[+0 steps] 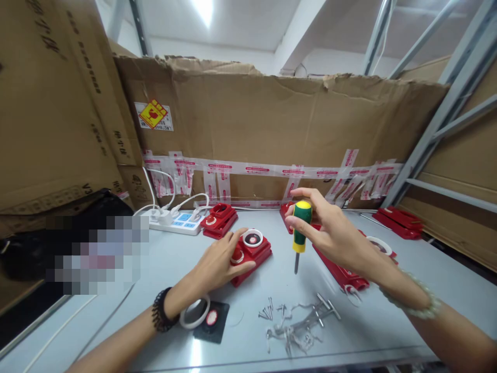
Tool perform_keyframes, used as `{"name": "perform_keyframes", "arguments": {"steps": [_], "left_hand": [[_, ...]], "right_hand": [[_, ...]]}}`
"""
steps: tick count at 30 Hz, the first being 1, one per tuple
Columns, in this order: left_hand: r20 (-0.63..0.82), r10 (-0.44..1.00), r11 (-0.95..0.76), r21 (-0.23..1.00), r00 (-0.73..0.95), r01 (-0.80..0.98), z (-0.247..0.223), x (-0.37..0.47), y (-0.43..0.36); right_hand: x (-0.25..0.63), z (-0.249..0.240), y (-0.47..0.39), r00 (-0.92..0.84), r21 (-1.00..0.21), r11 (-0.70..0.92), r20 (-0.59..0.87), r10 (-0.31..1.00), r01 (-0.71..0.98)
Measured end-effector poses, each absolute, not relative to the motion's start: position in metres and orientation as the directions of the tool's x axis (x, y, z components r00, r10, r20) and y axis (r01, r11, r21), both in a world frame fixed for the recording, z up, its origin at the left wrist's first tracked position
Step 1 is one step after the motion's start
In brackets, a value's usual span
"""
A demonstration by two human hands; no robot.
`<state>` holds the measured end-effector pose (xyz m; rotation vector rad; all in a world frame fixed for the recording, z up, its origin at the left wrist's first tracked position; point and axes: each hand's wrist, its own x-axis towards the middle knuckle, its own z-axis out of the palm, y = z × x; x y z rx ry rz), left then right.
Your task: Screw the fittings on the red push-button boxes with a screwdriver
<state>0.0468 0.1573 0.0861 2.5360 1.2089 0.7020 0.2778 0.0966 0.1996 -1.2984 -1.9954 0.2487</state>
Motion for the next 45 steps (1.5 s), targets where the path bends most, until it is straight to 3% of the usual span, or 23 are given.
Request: {"name": "perform_keyframes", "arguments": {"steps": [4, 9, 16, 24, 27, 30, 37, 42, 45], "left_hand": [[0.317, 0.81, -0.586, 0.478, 0.494, 0.654, 0.091, 0.05, 0.151], [0.208, 0.689, -0.658, 0.583, 0.694, 0.477, 0.104, 0.035, 0.15], [0.247, 0.54, -0.828, 0.325, 0.804, 0.457, 0.105, 0.037, 0.169], [0.406, 0.721, -0.638, 0.074, 0.561, 0.766, 0.088, 0.061, 0.168], [0.45, 0.726, -0.629, 0.131, 0.52, 0.766, 0.09, 0.059, 0.167], [0.444, 0.638, -0.755, 0.198, 0.63, 0.625, 0.098, 0.045, 0.172], [0.285, 0.63, -0.763, 0.399, 0.723, 0.508, 0.088, 0.016, 0.201], [0.379, 0.692, -0.717, 0.267, 0.614, 0.643, 0.082, 0.027, 0.198], [0.366, 0.694, -0.717, 0.266, 0.621, 0.645, 0.085, 0.031, 0.192]], "right_hand": [[0.279, 0.195, 0.109, -0.144, -0.461, 0.462, 0.572, 0.808, 0.758], [0.283, 0.191, 0.121, -0.127, -0.481, 0.513, 0.63, 0.766, 0.711], [0.281, 0.193, 0.119, -0.079, -0.564, 0.574, 0.669, 0.739, 0.594], [0.277, 0.192, 0.116, -0.103, -0.562, 0.587, 0.665, 0.739, 0.582], [0.275, 0.189, 0.119, -0.105, -0.553, 0.598, 0.677, 0.728, 0.58], [0.271, 0.187, 0.122, -0.108, -0.54, 0.615, 0.695, 0.711, 0.574], [0.263, 0.185, 0.131, -0.101, -0.508, 0.623, 0.721, 0.685, 0.596], [0.257, 0.183, 0.135, -0.093, -0.471, 0.635, 0.754, 0.65, 0.612], [0.256, 0.182, 0.137, -0.098, -0.442, 0.639, 0.771, 0.63, 0.63]]}}
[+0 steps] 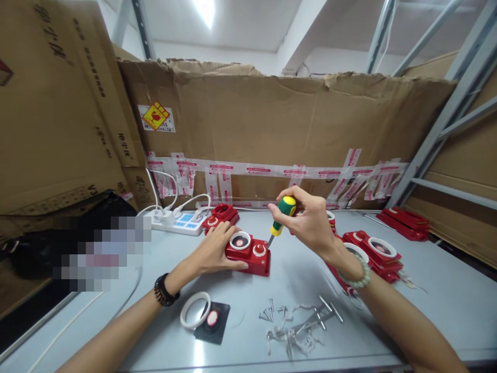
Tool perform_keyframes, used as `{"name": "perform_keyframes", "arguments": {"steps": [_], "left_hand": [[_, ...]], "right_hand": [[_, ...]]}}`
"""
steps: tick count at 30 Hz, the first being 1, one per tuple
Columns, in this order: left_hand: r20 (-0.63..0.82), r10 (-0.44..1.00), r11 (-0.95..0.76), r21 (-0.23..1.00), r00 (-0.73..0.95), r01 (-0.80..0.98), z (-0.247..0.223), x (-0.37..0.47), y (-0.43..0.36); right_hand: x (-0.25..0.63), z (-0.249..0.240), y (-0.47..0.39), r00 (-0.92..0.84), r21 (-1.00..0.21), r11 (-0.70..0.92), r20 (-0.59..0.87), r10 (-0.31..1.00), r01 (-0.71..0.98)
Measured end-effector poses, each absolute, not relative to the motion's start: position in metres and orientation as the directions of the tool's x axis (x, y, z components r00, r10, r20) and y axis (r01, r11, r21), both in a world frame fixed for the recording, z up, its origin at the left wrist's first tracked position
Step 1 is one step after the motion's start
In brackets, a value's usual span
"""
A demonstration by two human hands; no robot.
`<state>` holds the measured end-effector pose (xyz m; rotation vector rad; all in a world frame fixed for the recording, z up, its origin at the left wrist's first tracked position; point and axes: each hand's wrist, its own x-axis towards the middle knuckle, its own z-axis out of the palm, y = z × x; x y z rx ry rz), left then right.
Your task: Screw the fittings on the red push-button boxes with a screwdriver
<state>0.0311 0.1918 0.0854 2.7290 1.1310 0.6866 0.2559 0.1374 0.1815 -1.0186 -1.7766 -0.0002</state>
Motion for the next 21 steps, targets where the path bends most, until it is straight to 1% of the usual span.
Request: {"name": "perform_keyframes", "arguments": {"steps": [2, 4, 6, 8, 11, 15, 21], "left_hand": [[0.372, 0.681, -0.733, 0.337, 0.631, 0.591, 0.087, 0.031, 0.189], [0.365, 0.663, -0.739, 0.461, 0.654, 0.492, 0.085, 0.03, 0.188], [0.325, 0.652, -0.705, 0.592, 0.685, 0.39, 0.083, 0.031, 0.188], [0.285, 0.662, -0.653, 0.674, 0.694, 0.346, 0.08, 0.032, 0.187], [0.271, 0.685, -0.618, 0.707, 0.676, 0.343, 0.078, 0.035, 0.185], [0.248, 0.685, -0.586, 0.746, 0.685, 0.317, 0.077, 0.037, 0.182], [0.231, 0.696, -0.57, 0.754, 0.68, 0.327, 0.076, 0.037, 0.183]], "right_hand": [[0.256, 0.18, 0.14, -0.101, -0.421, 0.647, 0.786, 0.611, 0.636], [0.256, 0.179, 0.143, -0.102, -0.417, 0.645, 0.786, 0.609, 0.64], [0.257, 0.177, 0.148, -0.1, -0.428, 0.636, 0.775, 0.623, 0.642], [0.259, 0.174, 0.153, -0.092, -0.429, 0.63, 0.777, 0.623, 0.648], [0.26, 0.171, 0.159, -0.071, -0.425, 0.632, 0.793, 0.605, 0.648], [0.26, 0.167, 0.164, -0.065, -0.437, 0.63, 0.788, 0.613, 0.642], [0.26, 0.161, 0.172, -0.074, -0.437, 0.593, 0.761, 0.645, 0.676]]}}
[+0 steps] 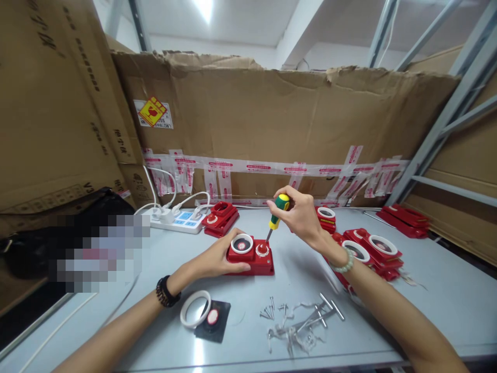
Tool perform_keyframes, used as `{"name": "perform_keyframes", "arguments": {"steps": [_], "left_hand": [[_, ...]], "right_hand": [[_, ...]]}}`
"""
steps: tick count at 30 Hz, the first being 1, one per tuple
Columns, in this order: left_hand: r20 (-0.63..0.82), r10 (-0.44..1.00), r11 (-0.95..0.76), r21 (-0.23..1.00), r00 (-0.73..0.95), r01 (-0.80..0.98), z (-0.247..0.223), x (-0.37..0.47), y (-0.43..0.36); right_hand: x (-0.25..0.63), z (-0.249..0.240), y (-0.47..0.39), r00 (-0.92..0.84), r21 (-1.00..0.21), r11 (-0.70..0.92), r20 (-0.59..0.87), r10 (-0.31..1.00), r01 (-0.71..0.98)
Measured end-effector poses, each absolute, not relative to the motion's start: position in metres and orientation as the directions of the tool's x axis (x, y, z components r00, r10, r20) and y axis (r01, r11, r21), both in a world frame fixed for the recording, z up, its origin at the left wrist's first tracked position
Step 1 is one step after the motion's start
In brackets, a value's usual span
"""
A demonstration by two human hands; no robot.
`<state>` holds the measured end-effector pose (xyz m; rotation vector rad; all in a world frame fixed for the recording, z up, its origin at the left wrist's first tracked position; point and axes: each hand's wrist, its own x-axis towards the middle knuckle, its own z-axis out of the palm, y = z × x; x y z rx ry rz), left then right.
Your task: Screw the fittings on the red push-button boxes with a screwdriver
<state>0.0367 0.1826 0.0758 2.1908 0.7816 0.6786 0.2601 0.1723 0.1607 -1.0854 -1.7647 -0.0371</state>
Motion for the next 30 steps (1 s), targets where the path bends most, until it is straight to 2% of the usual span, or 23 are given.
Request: {"name": "perform_keyframes", "arguments": {"steps": [8, 18, 30], "left_hand": [[0.23, 0.684, -0.573, 0.757, 0.692, 0.315, 0.078, 0.037, 0.183], [0.214, 0.685, -0.567, 0.757, 0.697, 0.325, 0.076, 0.036, 0.184], [0.216, 0.689, -0.564, 0.76, 0.692, 0.323, 0.077, 0.037, 0.183]], "right_hand": [[0.266, 0.158, 0.182, -0.026, -0.426, 0.554, 0.776, 0.63, 0.716], [0.284, 0.152, 0.201, 0.075, -0.498, 0.459, 0.733, 0.676, 0.736], [0.276, 0.158, 0.187, 0.035, -0.514, 0.531, 0.74, 0.672, 0.674]]}}
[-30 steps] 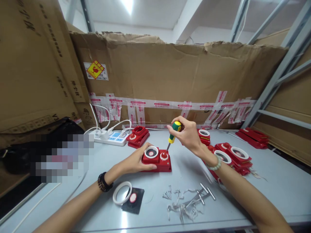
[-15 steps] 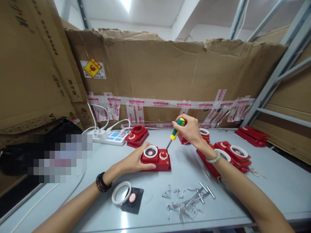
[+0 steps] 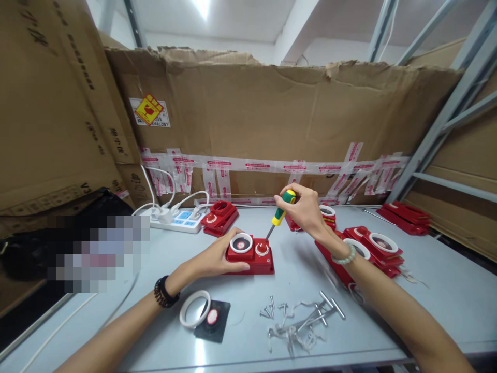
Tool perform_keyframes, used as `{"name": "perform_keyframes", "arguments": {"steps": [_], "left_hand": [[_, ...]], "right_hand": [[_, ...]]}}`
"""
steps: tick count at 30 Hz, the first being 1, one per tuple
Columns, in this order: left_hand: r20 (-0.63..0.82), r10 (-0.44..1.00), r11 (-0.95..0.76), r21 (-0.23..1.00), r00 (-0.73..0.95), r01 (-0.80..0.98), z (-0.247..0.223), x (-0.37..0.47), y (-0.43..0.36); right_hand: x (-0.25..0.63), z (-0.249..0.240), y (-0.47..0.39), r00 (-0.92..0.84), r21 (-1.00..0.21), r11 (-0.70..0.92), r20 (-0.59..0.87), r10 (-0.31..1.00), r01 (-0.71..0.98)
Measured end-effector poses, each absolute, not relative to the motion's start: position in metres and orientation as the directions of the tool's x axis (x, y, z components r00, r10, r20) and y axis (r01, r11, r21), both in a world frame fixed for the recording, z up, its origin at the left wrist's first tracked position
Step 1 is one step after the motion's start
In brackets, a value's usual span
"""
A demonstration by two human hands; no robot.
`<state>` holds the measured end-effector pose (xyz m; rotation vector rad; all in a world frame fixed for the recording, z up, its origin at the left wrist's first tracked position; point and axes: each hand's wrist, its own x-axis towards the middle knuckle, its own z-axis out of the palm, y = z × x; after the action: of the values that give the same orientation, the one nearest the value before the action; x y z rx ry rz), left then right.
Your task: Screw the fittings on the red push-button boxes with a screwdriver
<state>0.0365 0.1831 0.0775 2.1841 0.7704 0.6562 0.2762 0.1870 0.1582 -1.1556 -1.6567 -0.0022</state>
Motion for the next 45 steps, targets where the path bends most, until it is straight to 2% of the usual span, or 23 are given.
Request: {"name": "perform_keyframes", "arguments": {"steps": [12, 16, 18, 20, 23, 26, 28, 33, 40, 42, 45], "left_hand": [[0.215, 0.682, -0.569, 0.756, 0.699, 0.323, 0.076, 0.036, 0.184], [0.214, 0.684, -0.57, 0.753, 0.697, 0.328, 0.078, 0.036, 0.183], [0.22, 0.687, -0.573, 0.75, 0.693, 0.33, 0.078, 0.037, 0.182], [0.225, 0.691, -0.573, 0.749, 0.687, 0.332, 0.078, 0.037, 0.181], [0.224, 0.697, -0.57, 0.75, 0.682, 0.335, 0.078, 0.039, 0.177], [0.219, 0.694, -0.567, 0.753, 0.685, 0.334, 0.078, 0.041, 0.172], [0.213, 0.694, -0.564, 0.754, 0.687, 0.336, 0.078, 0.042, 0.168], [0.223, 0.698, -0.573, 0.744, 0.681, 0.344, 0.079, 0.044, 0.164], [0.219, 0.692, -0.56, 0.764, 0.688, 0.32, 0.079, 0.043, 0.164], [0.217, 0.691, -0.558, 0.766, 0.689, 0.319, 0.079, 0.043, 0.165], [0.213, 0.686, -0.556, 0.771, 0.696, 0.312, 0.079, 0.043, 0.164]], "right_hand": [[0.282, 0.156, 0.193, 0.065, -0.521, 0.487, 0.727, 0.684, 0.701], [0.278, 0.157, 0.189, 0.02, -0.475, 0.48, 0.726, 0.688, 0.737], [0.273, 0.16, 0.183, -0.072, -0.389, 0.482, 0.716, 0.695, 0.785], [0.265, 0.164, 0.175, -0.182, -0.231, 0.452, 0.691, 0.7, 0.862], [0.253, 0.173, 0.166, -0.24, 0.037, 0.283, 0.641, 0.729, 0.958], [0.247, 0.181, 0.162, -0.26, 0.154, 0.21, 0.586, 0.768, 0.966], [0.247, 0.185, 0.16, -0.306, 0.147, 0.27, 0.54, 0.784, 0.952], [0.257, 0.192, 0.149, -0.341, 0.011, 0.372, 0.429, 0.837, 0.928], [0.269, 0.21, 0.139, -0.577, -0.014, 0.592, 0.21, 0.79, 0.806], [0.269, 0.211, 0.14, -0.567, 0.026, 0.576, 0.212, 0.796, 0.817], [0.264, 0.205, 0.146, -0.436, 0.195, 0.392, 0.331, 0.837, 0.899]]}}
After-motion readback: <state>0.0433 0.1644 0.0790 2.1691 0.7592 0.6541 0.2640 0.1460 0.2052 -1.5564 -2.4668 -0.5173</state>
